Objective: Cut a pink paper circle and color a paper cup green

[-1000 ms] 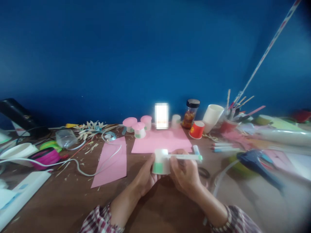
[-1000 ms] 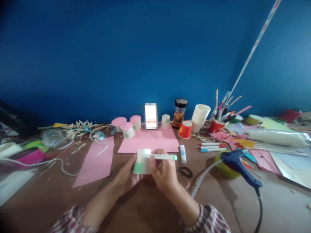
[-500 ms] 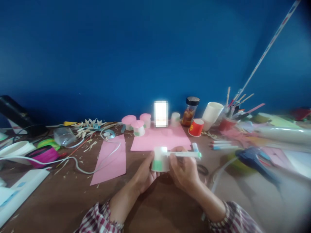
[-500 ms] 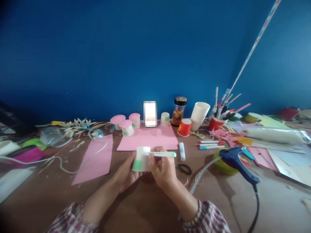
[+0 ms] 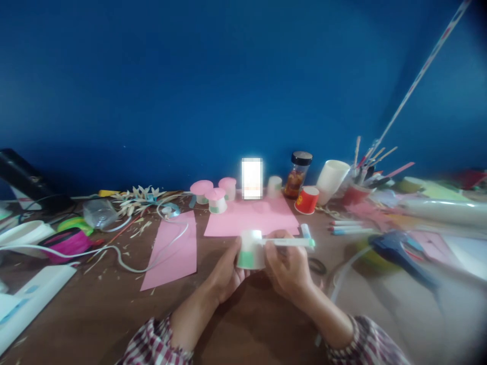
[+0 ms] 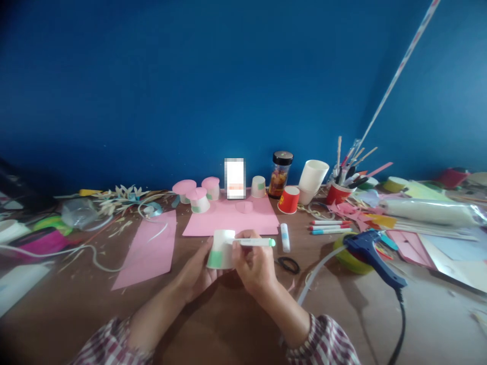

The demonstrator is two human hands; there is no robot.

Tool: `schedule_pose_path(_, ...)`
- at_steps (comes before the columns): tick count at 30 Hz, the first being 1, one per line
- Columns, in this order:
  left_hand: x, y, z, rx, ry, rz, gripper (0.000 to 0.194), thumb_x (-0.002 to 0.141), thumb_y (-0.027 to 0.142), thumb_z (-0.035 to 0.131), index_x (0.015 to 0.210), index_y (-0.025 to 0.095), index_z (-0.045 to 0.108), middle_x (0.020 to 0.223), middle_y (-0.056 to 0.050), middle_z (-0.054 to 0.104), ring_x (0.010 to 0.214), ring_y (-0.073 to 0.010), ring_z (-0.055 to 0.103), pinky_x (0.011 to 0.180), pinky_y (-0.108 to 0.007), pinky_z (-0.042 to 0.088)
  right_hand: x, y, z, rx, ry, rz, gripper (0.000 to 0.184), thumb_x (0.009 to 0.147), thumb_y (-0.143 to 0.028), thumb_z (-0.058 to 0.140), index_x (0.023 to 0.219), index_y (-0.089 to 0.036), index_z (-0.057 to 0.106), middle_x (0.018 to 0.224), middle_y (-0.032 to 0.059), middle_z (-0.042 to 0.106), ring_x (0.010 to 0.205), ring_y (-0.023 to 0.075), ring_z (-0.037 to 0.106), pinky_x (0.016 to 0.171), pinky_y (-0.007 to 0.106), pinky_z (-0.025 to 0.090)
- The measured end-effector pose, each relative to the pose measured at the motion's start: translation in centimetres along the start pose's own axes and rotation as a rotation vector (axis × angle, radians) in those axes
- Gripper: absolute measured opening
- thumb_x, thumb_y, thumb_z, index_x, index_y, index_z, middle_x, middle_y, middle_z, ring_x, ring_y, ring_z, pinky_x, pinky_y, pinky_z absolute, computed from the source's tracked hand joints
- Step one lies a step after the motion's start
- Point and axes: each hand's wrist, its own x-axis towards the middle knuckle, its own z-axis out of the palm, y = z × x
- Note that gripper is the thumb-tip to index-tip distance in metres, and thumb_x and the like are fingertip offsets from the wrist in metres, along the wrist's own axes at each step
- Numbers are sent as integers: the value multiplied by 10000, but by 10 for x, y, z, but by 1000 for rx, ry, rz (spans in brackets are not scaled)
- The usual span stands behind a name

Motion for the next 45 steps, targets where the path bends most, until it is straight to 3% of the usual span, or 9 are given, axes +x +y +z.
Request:
schedule_pose_path(26,-3,3,7,-26,44,-9,392,889,382,515,1168,121,602,1127,-109,680,1110,-256,588,990,-373,425,0,3,0,35,-24,38,139,868,-317,521,844,-188,567,617,-11,569,491,118,520,460,206,431)
schedule_pose_path(45,-2,1,3,-14,10,0,425,896,451,479,1143,138,625,1117,-98,682,1103,-245,587,992,-356,413,-1,-1,1,-6,21,39,145,862,-321,521,829,-191,576,581,-24,559,452,115,507,428,204,412)
